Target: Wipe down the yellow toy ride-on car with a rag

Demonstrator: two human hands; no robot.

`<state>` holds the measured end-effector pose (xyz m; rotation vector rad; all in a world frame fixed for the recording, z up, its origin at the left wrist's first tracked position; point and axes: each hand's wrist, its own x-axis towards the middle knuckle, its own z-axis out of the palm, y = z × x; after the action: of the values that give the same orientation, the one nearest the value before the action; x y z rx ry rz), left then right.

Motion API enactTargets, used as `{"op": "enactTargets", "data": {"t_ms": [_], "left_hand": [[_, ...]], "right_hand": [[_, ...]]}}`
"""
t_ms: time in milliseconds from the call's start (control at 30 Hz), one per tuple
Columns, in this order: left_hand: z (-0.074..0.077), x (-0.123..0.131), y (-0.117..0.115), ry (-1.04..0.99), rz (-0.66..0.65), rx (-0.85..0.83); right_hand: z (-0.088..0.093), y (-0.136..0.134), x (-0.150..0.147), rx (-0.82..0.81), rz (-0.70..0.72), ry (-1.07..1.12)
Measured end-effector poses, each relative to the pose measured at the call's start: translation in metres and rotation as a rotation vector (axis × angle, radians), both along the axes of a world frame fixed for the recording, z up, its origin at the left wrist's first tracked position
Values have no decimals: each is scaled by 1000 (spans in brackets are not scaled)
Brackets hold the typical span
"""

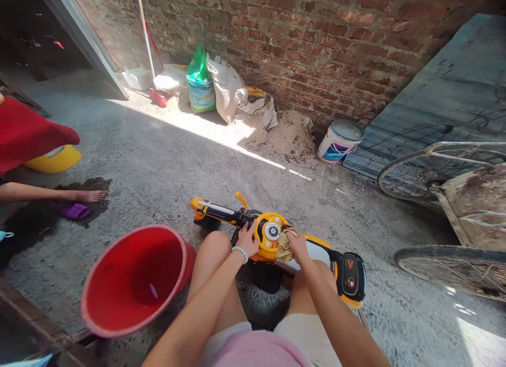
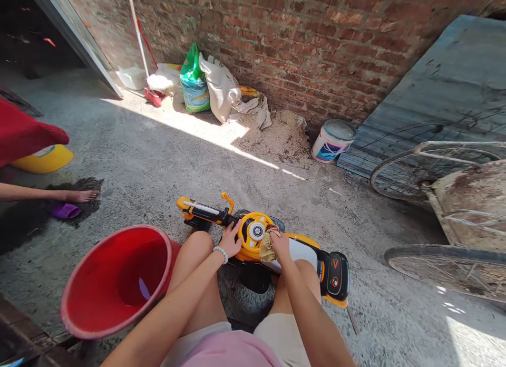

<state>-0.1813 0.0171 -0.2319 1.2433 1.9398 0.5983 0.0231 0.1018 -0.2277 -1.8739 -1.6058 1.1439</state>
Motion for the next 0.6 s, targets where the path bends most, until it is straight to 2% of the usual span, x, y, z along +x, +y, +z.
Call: {"op": "enactTargets", "data": {"t_ms": [67, 133, 200, 267, 333, 433, 600], "left_hand": [[0, -1, 1, -19, -7, -7], [-2, -1, 0, -28, -7, 0], [-4, 0, -1, -38, 3, 20], [-6, 1, -3, -59, 25, 34], [-7, 2, -5, -79, 41, 33], [-6, 2, -8, -90, 53, 23], [-3, 3, -10, -63, 50, 15]], "right_hand": [[-5, -31, -7, -69, -95, 77], [-10, -56, -13, -185, -225, 243], [-15, -71, -16, -268, -307, 364], [-18, -74, -12, -250, -301, 337], [-18, -65, -3, -142, -245, 202], [-10, -33, 9, 26, -131, 27], [13, 29, 2, 63, 53, -183]]}}
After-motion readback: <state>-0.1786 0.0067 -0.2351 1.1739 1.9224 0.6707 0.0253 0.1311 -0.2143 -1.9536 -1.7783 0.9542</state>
